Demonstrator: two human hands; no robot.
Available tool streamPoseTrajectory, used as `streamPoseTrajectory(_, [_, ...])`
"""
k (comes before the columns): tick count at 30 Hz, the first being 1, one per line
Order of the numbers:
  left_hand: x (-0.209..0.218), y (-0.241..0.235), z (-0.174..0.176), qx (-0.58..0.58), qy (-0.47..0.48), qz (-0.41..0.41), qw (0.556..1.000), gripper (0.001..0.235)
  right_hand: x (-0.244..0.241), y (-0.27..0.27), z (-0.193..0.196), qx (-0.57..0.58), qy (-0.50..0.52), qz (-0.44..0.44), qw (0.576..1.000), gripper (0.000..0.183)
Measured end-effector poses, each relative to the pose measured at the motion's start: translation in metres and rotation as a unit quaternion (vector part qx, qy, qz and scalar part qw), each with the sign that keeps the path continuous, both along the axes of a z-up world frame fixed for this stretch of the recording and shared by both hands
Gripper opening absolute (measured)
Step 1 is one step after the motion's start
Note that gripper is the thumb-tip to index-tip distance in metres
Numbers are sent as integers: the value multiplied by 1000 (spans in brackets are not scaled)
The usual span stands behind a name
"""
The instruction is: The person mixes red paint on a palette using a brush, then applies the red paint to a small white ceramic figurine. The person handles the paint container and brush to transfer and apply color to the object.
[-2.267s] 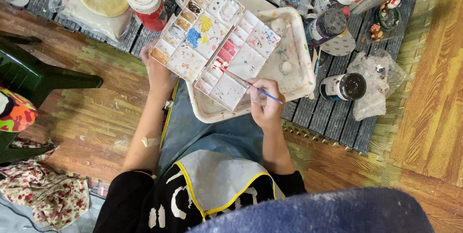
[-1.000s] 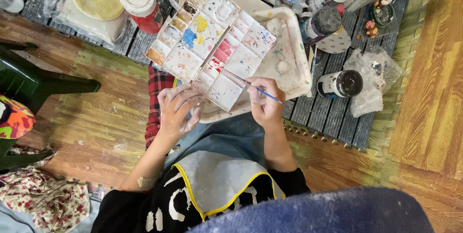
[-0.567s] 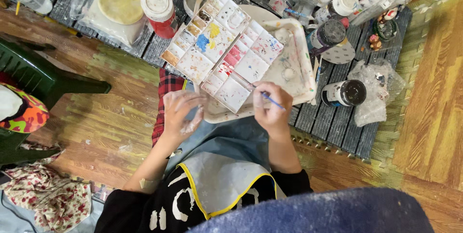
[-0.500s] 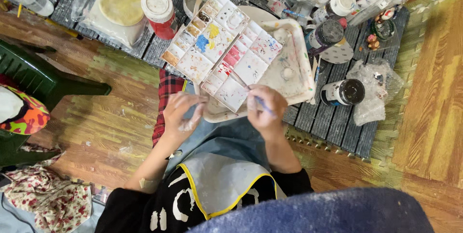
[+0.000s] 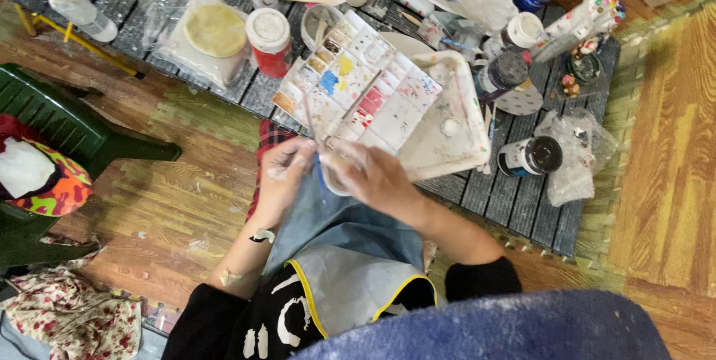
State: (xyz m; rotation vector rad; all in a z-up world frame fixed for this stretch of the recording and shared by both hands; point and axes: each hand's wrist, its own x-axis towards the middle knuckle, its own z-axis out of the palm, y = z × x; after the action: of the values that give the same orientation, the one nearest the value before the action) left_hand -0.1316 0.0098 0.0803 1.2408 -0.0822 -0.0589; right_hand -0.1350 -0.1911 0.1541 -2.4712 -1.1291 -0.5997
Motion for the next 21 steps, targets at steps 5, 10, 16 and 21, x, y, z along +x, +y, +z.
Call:
streamPoseTrajectory(5, [4,51,8,99,18,94,990,15,81,-3,9,-26,144,-45,988,45])
streamPoseTrajectory(10, [-1,86,12,107,41,130,985,12,239,32,-15,-4,117,-51,992,42])
streamPoseTrajectory(16, [-8,110,11,181,-11,162,970,10,379,71,-70,75,401,12,913,77])
streamPoseTrajectory(21, [-1,121,19,191,13,159,969,10,407,84,-98,35,446,67,892,75])
